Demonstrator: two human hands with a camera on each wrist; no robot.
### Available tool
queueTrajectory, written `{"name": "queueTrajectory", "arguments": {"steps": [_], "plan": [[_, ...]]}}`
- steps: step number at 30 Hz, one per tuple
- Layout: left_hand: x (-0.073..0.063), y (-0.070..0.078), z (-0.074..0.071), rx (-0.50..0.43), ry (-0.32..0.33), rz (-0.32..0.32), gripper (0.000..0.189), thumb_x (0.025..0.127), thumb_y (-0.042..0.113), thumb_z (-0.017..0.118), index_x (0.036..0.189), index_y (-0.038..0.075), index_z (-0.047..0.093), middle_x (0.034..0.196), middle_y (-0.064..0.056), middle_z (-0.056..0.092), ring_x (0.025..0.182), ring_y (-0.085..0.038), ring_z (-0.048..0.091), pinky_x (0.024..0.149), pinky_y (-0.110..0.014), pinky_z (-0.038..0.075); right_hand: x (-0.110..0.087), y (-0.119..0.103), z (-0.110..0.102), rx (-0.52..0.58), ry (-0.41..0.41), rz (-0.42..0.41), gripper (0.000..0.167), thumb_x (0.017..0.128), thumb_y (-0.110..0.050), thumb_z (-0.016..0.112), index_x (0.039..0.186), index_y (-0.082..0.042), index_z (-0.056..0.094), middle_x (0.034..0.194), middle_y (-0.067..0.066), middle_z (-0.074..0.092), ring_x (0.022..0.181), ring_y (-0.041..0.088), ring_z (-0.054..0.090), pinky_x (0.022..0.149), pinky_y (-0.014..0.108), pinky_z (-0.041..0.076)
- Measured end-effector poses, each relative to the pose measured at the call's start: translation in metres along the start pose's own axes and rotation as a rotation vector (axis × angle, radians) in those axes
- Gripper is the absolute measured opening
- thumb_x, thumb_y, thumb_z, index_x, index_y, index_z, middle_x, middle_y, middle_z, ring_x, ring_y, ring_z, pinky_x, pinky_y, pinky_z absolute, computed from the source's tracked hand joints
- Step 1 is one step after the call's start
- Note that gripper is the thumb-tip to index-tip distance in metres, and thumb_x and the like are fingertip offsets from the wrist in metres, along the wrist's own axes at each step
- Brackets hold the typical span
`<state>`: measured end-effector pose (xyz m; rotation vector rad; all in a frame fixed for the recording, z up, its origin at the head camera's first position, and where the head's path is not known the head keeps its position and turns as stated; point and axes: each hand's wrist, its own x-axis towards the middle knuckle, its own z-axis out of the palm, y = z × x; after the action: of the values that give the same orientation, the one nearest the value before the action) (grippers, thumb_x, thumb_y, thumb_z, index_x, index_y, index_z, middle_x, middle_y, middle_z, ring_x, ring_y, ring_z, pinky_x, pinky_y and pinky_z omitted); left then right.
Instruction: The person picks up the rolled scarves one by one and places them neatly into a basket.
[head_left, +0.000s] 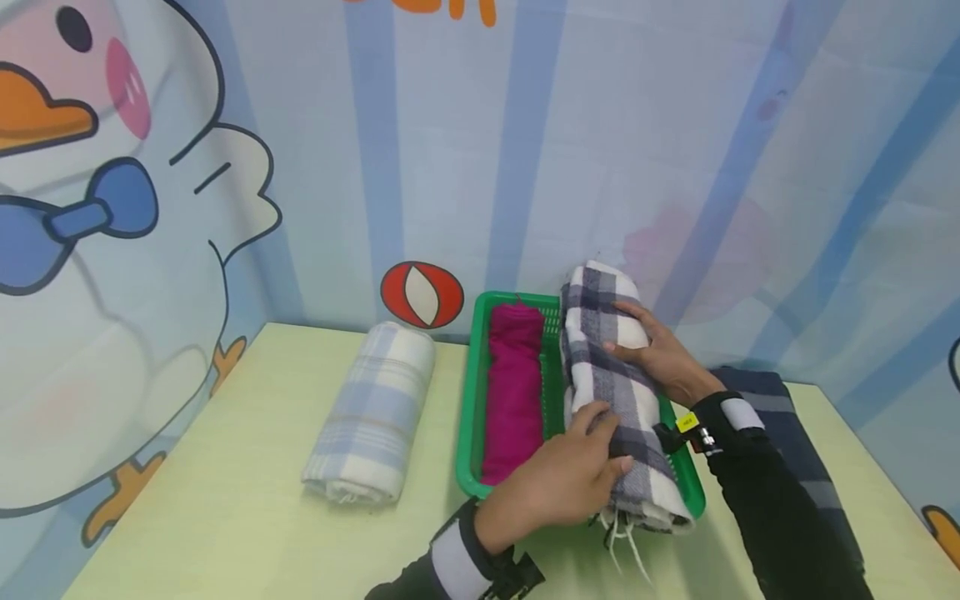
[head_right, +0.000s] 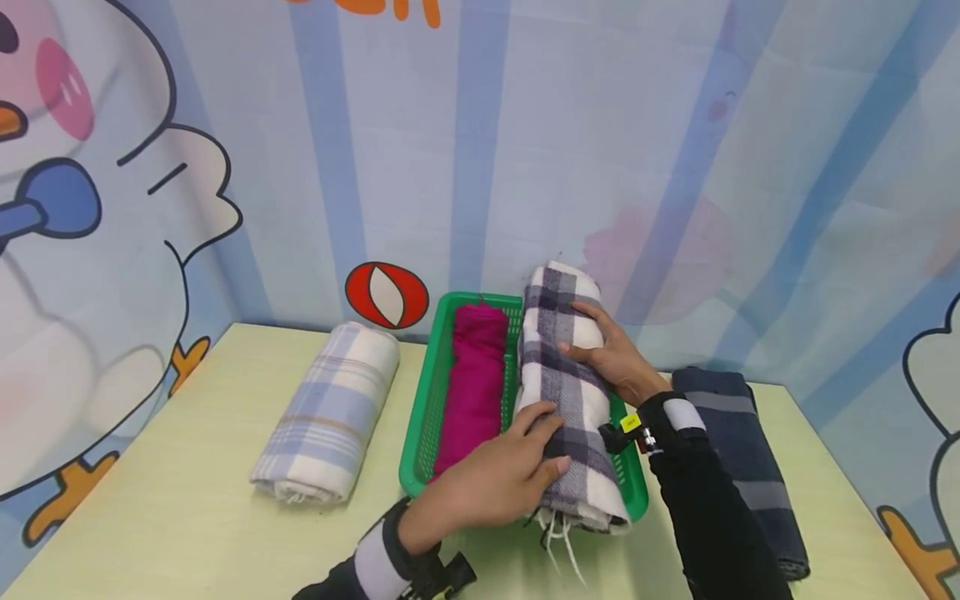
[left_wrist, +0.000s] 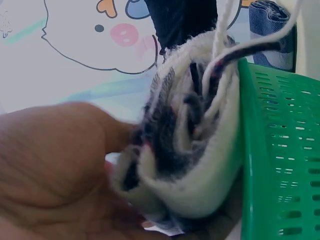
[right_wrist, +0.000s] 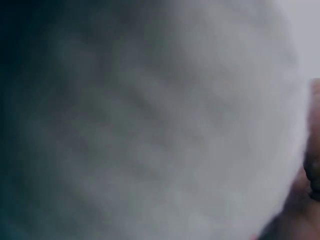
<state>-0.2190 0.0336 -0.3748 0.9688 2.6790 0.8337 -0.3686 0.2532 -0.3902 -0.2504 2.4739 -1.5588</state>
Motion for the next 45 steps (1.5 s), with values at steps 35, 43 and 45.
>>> {"name": "queueTrajectory", "arguments": {"steps": [35, 43, 45], "plan": [[0.001, 0.005, 0.019, 0.408, 0.143, 0.02, 0.061, 0.078, 0.033, 0.078, 0.131, 0.011, 0.056, 0.127, -0.003, 0.058, 0.121, -0.016, 0.049, 0.097, -0.044, 0.036, 0.01, -0.008, 0.011, -0.282, -0.163, 0.07, 0.085, 0.099, -0.031, 0.062, 0.161, -0.019, 0.005, 0.166, 0.021, -0.009, 0.151, 0.051, -0.003, 0.114, 0.07, 0.025], [0.005, -0.002, 0.02, 0.328, -0.036, -0.025, 0.062, 0.093, 0.045, 0.064, 0.14, 0.006, 0.05, 0.137, -0.006, 0.056, 0.131, -0.021, 0.046, 0.106, -0.049, 0.035, 0.016, -0.003, 0.034, -0.596, -0.124, 0.175, 0.073, 0.097, -0.021, 0.061, 0.156, 0.0, 0.023, 0.157, 0.037, -0.003, 0.146, 0.056, 0.001, 0.109, 0.069, 0.032], [0.008, -0.002, 0.02, 0.291, -0.09, -0.056, 0.065, 0.097, 0.05, 0.057, 0.145, 0.008, 0.046, 0.144, -0.007, 0.05, 0.138, -0.023, 0.04, 0.112, -0.051, 0.033, 0.017, -0.003, 0.036, -0.625, -0.116, 0.182, 0.071, 0.096, -0.016, 0.059, 0.155, 0.002, 0.024, 0.157, 0.038, -0.001, 0.145, 0.057, 0.003, 0.107, 0.069, 0.034]]}}
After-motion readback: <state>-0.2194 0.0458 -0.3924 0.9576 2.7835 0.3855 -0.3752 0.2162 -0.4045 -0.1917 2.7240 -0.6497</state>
